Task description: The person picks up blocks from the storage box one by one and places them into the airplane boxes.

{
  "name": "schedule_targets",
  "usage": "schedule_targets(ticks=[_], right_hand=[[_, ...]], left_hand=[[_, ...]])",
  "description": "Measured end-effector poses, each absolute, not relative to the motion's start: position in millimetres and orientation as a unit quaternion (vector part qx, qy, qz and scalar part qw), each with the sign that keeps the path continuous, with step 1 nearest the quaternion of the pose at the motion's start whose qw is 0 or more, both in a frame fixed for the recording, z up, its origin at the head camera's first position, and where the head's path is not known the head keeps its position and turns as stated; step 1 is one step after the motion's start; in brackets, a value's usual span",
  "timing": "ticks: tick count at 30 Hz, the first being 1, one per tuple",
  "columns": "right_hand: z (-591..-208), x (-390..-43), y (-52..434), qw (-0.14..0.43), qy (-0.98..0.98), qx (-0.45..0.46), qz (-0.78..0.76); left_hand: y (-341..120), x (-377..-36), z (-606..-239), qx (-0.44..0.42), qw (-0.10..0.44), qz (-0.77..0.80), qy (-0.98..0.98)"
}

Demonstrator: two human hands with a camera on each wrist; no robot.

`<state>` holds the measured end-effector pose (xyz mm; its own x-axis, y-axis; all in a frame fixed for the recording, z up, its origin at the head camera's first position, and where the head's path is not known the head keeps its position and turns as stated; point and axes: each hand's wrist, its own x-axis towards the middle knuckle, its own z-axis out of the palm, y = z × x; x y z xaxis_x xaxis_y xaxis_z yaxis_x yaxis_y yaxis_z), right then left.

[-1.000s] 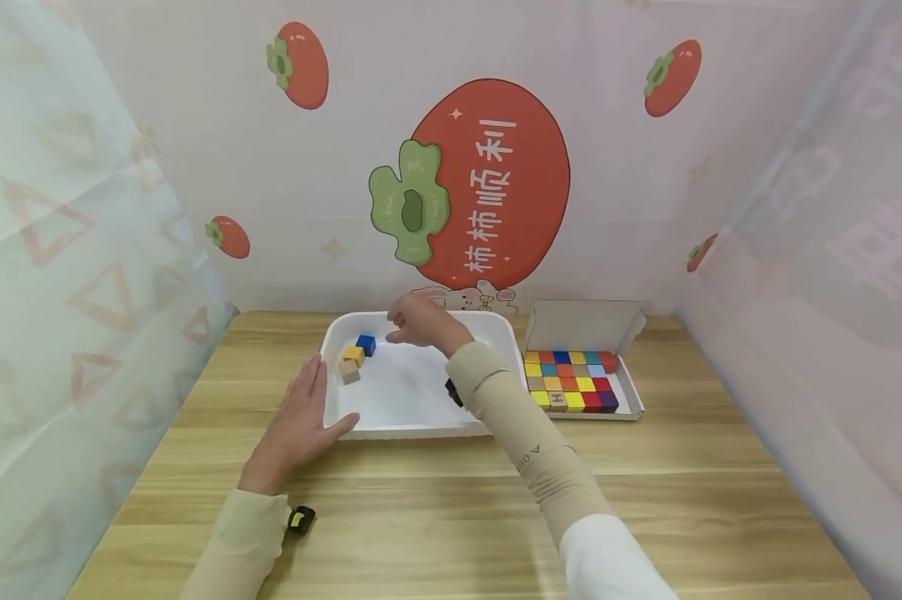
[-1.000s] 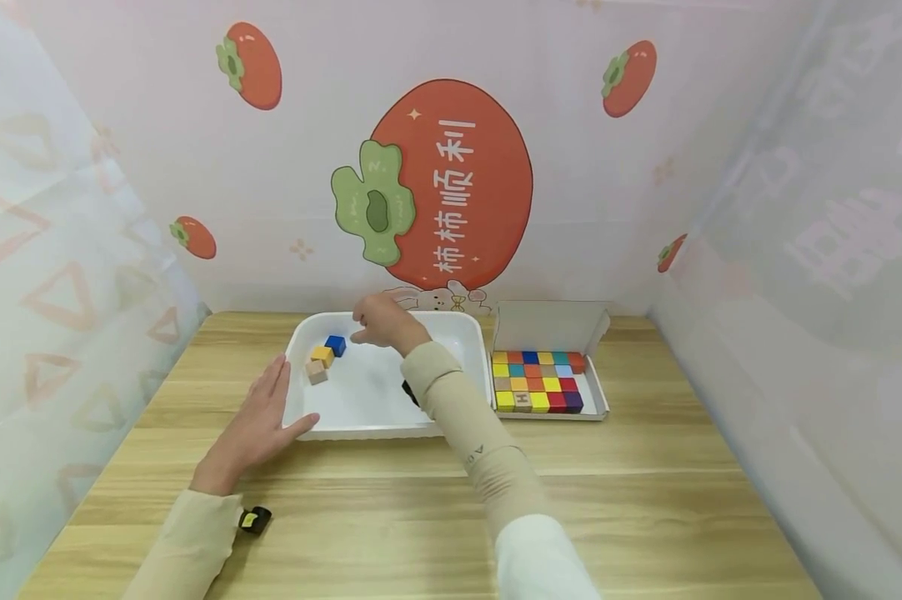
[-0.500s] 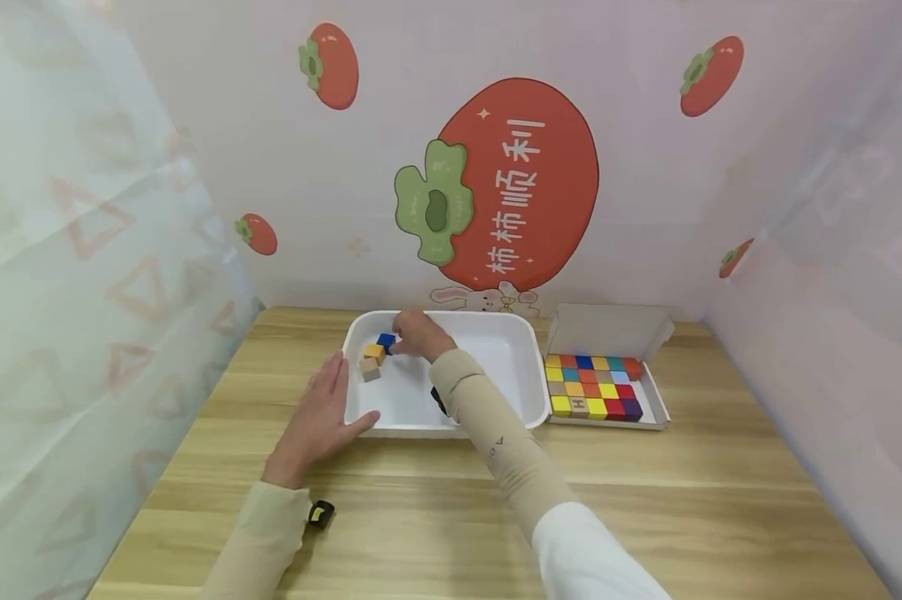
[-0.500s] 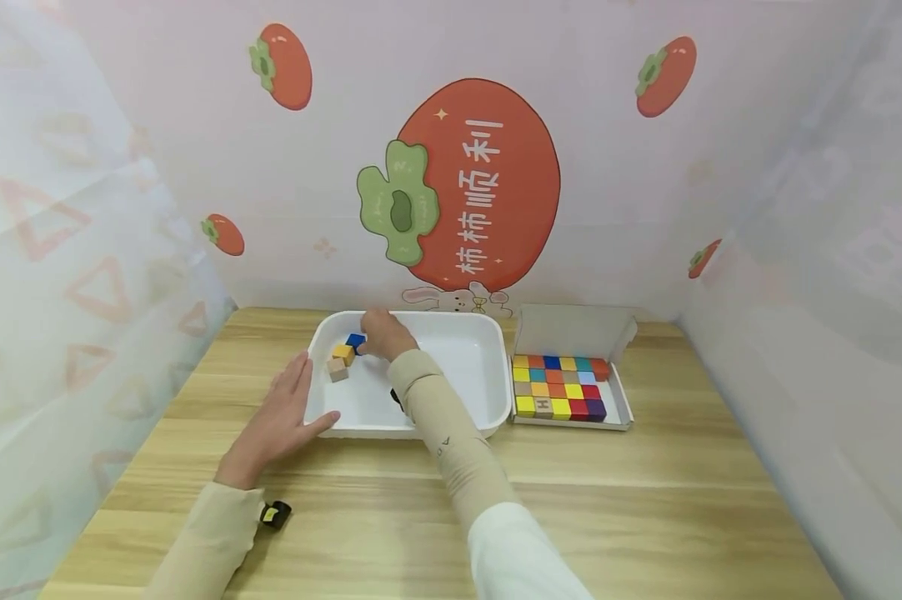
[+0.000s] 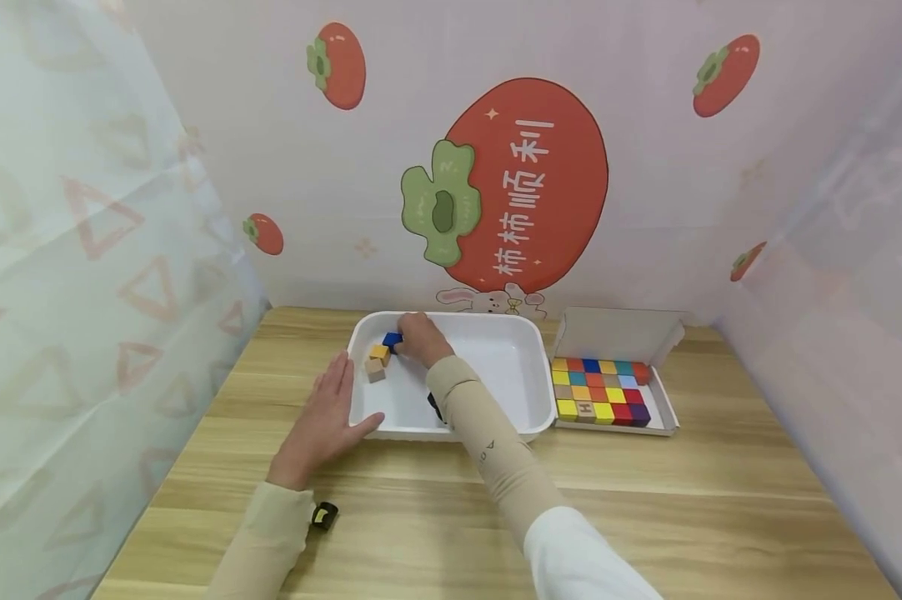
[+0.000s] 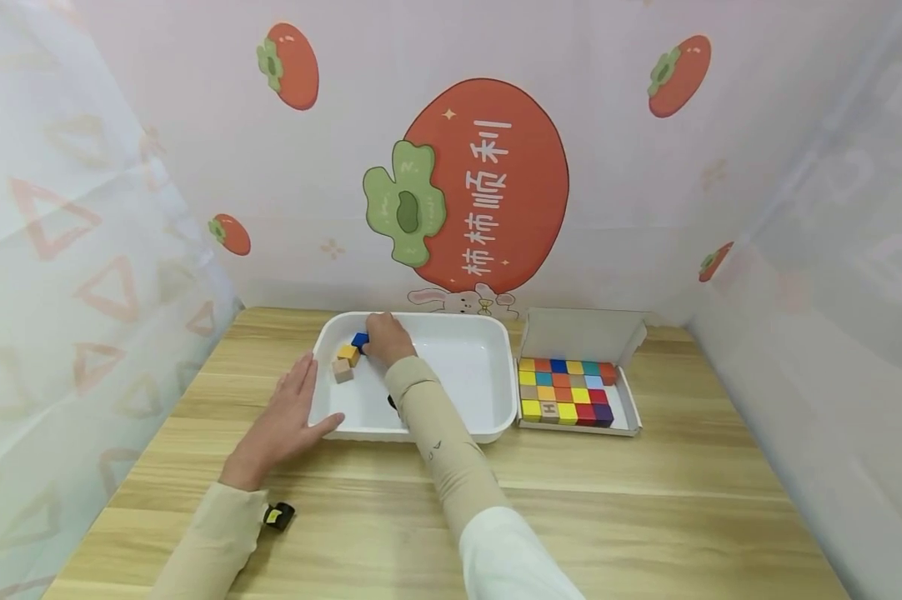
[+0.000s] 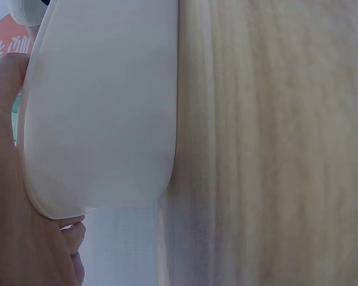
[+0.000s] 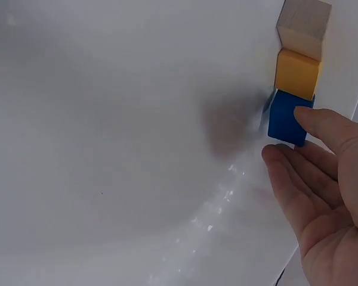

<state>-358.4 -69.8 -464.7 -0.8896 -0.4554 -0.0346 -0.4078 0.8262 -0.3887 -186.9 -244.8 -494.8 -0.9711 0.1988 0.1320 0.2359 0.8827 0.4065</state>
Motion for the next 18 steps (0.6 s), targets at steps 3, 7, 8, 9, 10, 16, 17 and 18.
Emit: schedule_targets(ticks=[3, 7, 8, 9, 10, 16, 17, 18], right_hand=[[-457, -356, -66, 0.063, 0.949, -0.226, -0.21], [-441, -353, -56, 0.052, 0.946, -0.23, -0.224], [-437, -353, -53, 0.048, 0.945, -0.233, -0.227], [-433, -352, -50, 0.043, 0.944, -0.234, -0.229], [-429, -351, -47, 0.04, 0.942, -0.235, -0.234], [-407, -340, -20, 0.025, 0.928, -0.24, -0.284], [-405, -337, -15, 0.02, 0.926, -0.242, -0.29], [-402, -334, -10, 0.014, 0.924, -0.243, -0.294]], left_hand=[[-246, -187, -495, -0.111, 0.041, -0.211, -0.97], [-247, -189, -494, -0.109, 0.042, -0.213, -0.97], [-246, -189, -494, -0.108, 0.04, -0.214, -0.97], [-246, -188, -494, -0.107, 0.039, -0.214, -0.97], [-246, -188, -494, -0.106, 0.037, -0.217, -0.97], [-244, -186, -494, -0.107, 0.037, -0.218, -0.969], [-245, -186, -494, -0.107, 0.036, -0.217, -0.97], [-245, -186, -494, -0.108, 0.036, -0.217, -0.969]])
